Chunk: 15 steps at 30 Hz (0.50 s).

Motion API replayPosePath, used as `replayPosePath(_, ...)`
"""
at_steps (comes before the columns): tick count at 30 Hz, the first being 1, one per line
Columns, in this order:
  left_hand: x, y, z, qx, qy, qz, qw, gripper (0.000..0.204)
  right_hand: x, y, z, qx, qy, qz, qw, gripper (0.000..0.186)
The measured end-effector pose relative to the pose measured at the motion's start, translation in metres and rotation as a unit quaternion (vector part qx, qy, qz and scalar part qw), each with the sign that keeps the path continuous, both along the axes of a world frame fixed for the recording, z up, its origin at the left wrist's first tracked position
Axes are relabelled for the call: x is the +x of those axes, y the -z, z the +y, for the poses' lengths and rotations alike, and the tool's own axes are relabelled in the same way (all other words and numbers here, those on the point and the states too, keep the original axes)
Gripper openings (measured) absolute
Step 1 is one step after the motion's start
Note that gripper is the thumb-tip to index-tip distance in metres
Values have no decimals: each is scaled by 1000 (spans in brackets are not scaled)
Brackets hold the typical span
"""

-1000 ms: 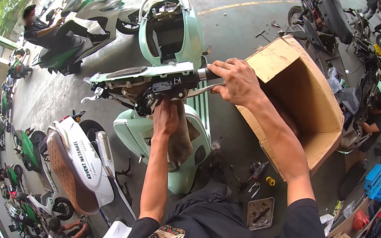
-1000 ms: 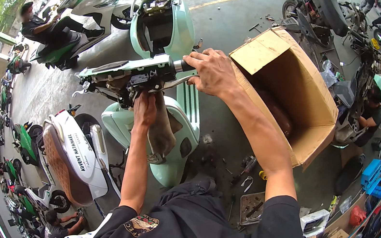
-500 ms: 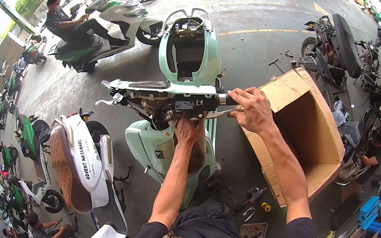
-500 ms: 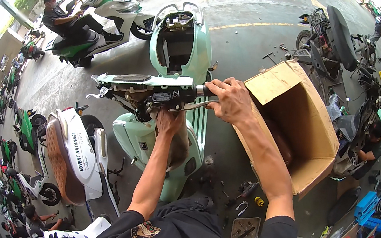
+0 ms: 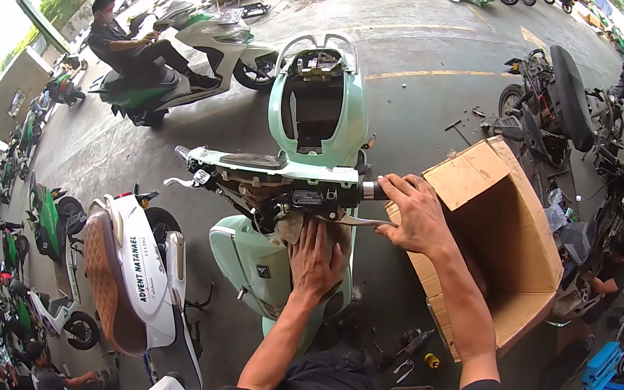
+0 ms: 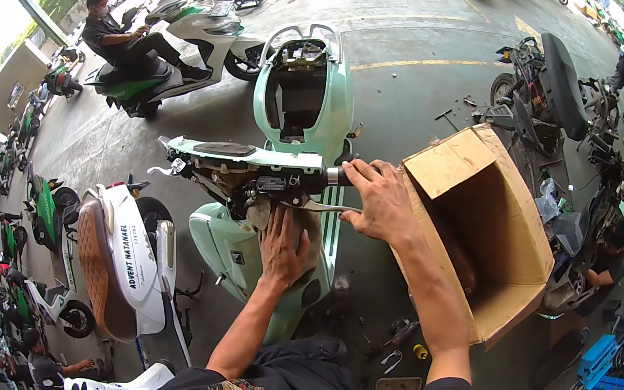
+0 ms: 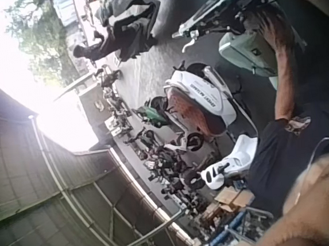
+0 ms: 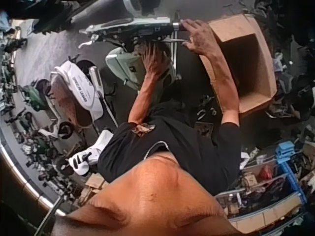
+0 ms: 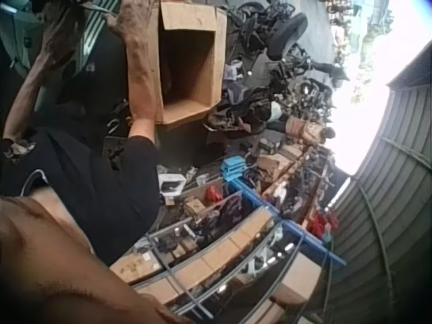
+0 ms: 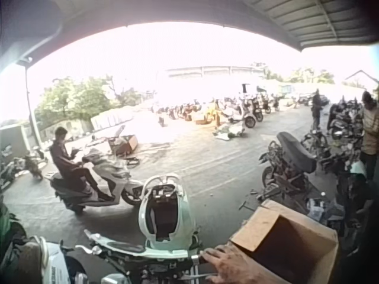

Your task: The person manipulates a motorcycle brake caliper assembly, inserting internal components and cleaning various surfaces with a cloth. The person wipes the area around the handlebars and brake lever assembly multiple times.

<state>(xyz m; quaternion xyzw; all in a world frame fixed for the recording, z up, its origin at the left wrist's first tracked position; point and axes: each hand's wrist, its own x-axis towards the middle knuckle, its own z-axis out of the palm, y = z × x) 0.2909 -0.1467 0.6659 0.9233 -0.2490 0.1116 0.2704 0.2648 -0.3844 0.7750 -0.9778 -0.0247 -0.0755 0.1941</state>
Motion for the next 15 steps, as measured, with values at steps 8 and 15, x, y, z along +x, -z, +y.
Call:
replayPosePath(8,38,-6,-15,58,-21,83,995,64,7,6,-4,-5,-8,-37,999,74)
replayPosePath(15,26,-24,11,76,27,57,995,61,-1,2,0,-31,-23,-24,999,82)
